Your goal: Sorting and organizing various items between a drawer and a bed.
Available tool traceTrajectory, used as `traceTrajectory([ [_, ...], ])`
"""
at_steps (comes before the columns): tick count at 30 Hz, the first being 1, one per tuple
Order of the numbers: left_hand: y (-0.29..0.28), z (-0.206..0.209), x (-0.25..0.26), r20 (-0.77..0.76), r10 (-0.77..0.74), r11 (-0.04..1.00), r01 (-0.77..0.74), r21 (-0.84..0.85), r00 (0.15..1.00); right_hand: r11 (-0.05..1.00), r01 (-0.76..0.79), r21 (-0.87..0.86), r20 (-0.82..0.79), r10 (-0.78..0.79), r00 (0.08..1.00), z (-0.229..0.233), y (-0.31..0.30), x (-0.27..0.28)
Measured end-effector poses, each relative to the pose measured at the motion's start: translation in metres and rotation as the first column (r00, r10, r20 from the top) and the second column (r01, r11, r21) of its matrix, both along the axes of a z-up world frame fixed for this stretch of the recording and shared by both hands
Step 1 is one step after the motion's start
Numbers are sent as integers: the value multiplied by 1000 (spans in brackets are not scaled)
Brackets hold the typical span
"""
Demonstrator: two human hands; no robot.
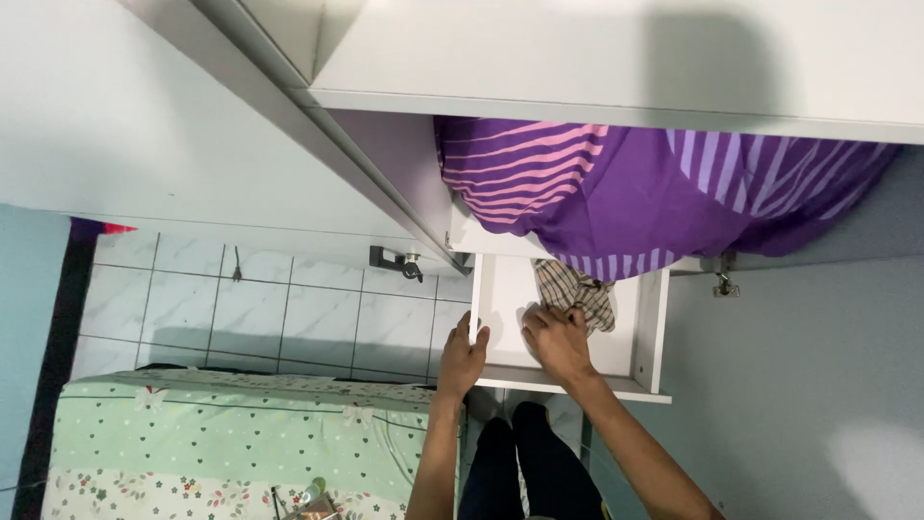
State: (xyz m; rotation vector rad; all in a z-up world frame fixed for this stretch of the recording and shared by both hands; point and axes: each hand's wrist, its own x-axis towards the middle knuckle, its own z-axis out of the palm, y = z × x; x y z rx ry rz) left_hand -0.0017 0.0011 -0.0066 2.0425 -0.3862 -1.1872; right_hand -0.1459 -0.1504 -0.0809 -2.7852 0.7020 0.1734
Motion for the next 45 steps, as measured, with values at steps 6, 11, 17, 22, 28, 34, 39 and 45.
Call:
traceTrajectory([
  [6, 1, 1, 2, -5, -14, 1000, 14, -5, 1000, 997, -61, -36, 79, 64, 995, 14, -14, 8],
  [11, 3, -11, 2, 7, -22, 1000, 22, 8, 1000, 993, -115, 26, 11, 114, 993, 27, -18, 13],
  [17, -1, -4, -3, 147, -39, 999, 38, 10, 988, 991, -121, 58, 6, 121, 993, 23, -20, 6],
  [22, -11, 18, -26, 539, -94, 996, 72, 62, 837, 991, -129, -21, 96, 130, 987, 24, -19, 2],
  [28, -13, 7, -45, 711, -28, 999, -8, 47, 703, 991, -59, -117, 258, 88, 962, 22, -23, 5],
  [34, -12, 5, -41, 711, -2, 999, -22, 25, 703, 995, -88, -45, 228, 96, 969, 25, -25, 5],
  [39, -12, -5, -43, 729, -4, 999, -33, 36, 685, 996, -87, -34, 36, 88, 995, 9, -26, 0],
  [45, -12, -6, -43, 712, 20, 999, -44, 15, 702, 983, -177, -49, -195, 165, 967, 46, -23, 15],
])
